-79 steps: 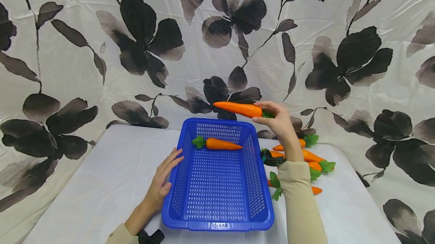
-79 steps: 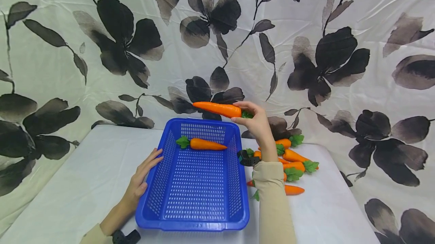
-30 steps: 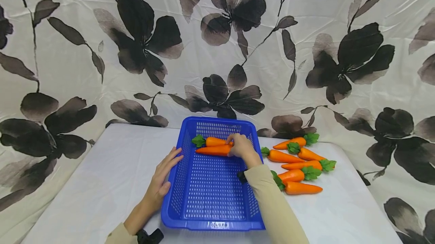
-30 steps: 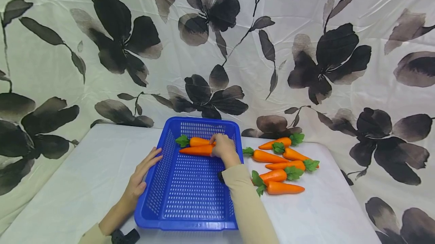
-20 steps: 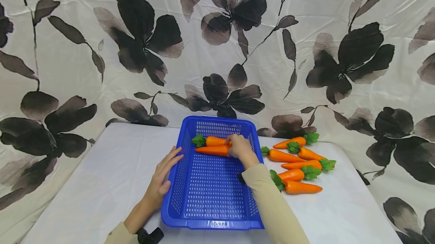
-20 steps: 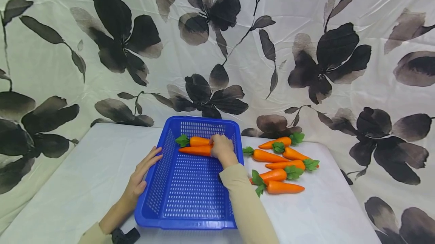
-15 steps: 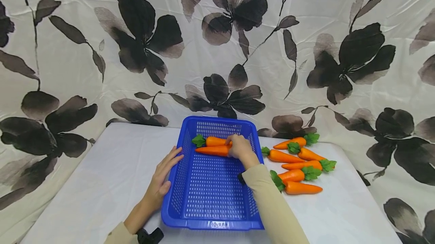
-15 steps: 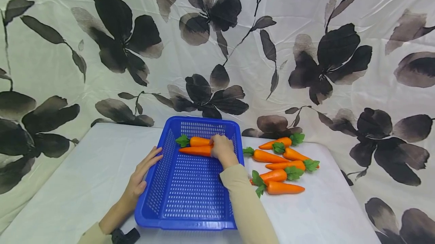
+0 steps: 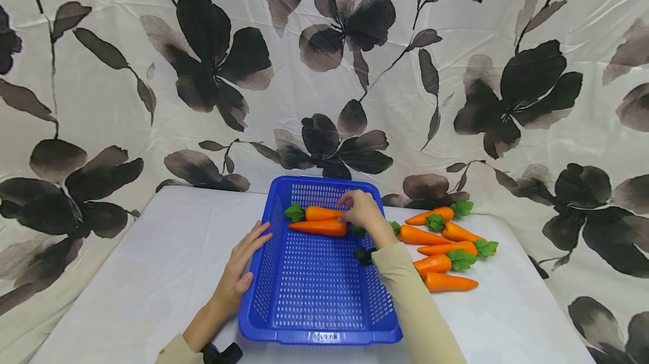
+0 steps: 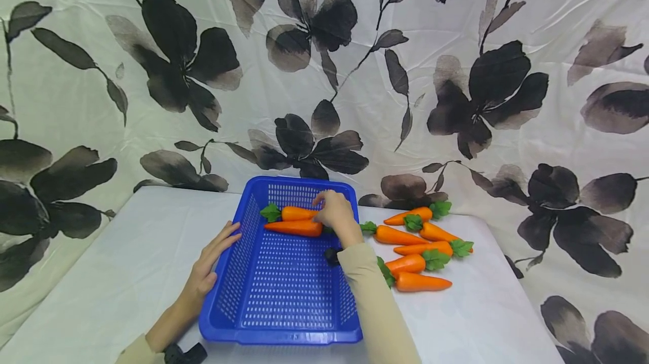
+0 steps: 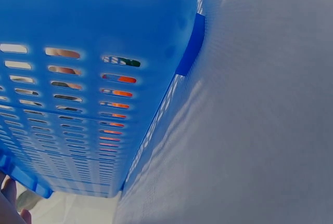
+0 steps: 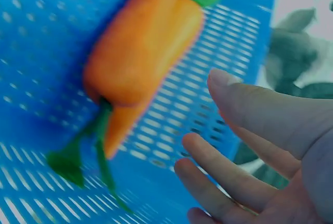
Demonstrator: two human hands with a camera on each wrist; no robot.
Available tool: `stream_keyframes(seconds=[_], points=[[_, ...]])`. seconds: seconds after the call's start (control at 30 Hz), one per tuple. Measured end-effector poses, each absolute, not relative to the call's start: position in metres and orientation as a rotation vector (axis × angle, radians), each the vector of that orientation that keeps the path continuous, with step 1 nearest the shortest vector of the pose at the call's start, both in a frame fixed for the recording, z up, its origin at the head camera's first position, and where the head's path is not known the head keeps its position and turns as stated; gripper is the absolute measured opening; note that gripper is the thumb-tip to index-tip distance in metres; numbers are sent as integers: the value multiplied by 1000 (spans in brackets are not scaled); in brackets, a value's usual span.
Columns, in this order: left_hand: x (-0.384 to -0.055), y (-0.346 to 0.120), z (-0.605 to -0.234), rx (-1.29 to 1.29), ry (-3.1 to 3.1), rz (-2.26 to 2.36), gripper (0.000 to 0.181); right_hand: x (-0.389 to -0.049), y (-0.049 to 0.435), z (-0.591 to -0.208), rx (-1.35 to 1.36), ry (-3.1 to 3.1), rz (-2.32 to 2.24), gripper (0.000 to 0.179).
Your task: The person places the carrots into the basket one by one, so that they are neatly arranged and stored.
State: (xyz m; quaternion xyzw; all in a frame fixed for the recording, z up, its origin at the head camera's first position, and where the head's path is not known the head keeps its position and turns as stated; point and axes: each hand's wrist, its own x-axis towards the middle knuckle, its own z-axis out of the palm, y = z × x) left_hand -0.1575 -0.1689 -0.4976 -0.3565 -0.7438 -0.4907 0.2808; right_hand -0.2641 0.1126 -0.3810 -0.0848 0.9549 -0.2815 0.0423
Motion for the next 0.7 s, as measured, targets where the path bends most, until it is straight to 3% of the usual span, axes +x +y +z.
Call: stream_keyframes(seconds=[0.7], points=[[-156, -168, -496, -955, -1997, -1319, 67, -231, 189, -313, -329, 2921, -1289, 37]])
